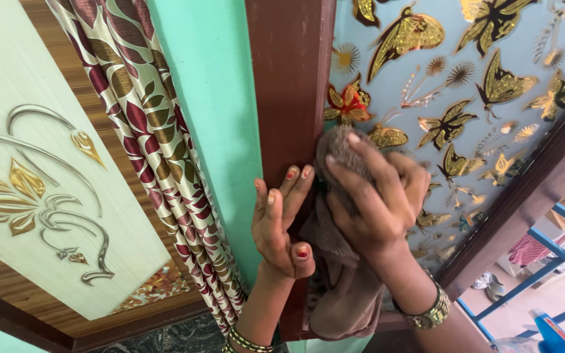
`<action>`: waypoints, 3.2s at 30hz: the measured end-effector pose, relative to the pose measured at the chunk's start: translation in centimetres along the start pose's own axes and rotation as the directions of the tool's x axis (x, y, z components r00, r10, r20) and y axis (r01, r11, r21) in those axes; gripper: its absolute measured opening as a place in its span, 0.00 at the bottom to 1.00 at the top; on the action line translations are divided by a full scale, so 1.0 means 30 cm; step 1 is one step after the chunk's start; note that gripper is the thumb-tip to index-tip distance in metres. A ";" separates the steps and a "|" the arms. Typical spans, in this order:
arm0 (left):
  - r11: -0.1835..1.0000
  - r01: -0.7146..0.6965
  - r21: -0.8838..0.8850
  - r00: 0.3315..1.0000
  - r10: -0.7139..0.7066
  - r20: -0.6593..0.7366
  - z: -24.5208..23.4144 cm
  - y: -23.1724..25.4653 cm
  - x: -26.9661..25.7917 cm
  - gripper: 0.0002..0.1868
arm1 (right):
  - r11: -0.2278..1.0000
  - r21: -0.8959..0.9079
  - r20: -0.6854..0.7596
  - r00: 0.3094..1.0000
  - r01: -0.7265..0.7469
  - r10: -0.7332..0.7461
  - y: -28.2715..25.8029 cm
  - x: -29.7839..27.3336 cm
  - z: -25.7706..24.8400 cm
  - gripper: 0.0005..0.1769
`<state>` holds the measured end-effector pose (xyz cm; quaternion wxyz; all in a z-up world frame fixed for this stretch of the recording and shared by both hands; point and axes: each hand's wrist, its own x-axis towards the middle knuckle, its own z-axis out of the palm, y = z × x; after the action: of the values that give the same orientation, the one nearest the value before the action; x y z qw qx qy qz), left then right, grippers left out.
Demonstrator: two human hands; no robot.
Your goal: The person sprays a wall with a spray bottle and then wipes the surface with a cloth. The wall features a decorative butterfly pattern. A dog is briefly petted during the process.
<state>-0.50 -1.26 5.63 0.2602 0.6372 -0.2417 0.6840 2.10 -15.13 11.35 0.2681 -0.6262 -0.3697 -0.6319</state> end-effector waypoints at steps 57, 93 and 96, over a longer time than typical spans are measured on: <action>0.974 -0.128 0.186 0.851 0.011 0.524 0.234 0.119 0.306 0.76 | 0.983 -0.182 -0.224 0.974 0.000 -0.042 0.274 0.397 -0.121 0.27; 0.619 -0.651 0.440 0.741 0.392 0.545 0.310 0.149 0.262 0.26 | 0.816 -0.513 0.130 0.915 -0.267 0.381 0.406 0.079 -0.374 0.40; 0.611 -0.634 0.475 0.758 0.370 0.537 0.340 0.158 0.361 0.27 | 0.819 -0.509 0.079 0.933 -0.266 0.352 0.448 0.190 -0.349 0.35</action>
<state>3.39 -11.06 17.17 -0.2294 0.7105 -0.2159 0.6293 6.26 -30.67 19.36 0.1674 -0.7764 -0.1122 -0.5972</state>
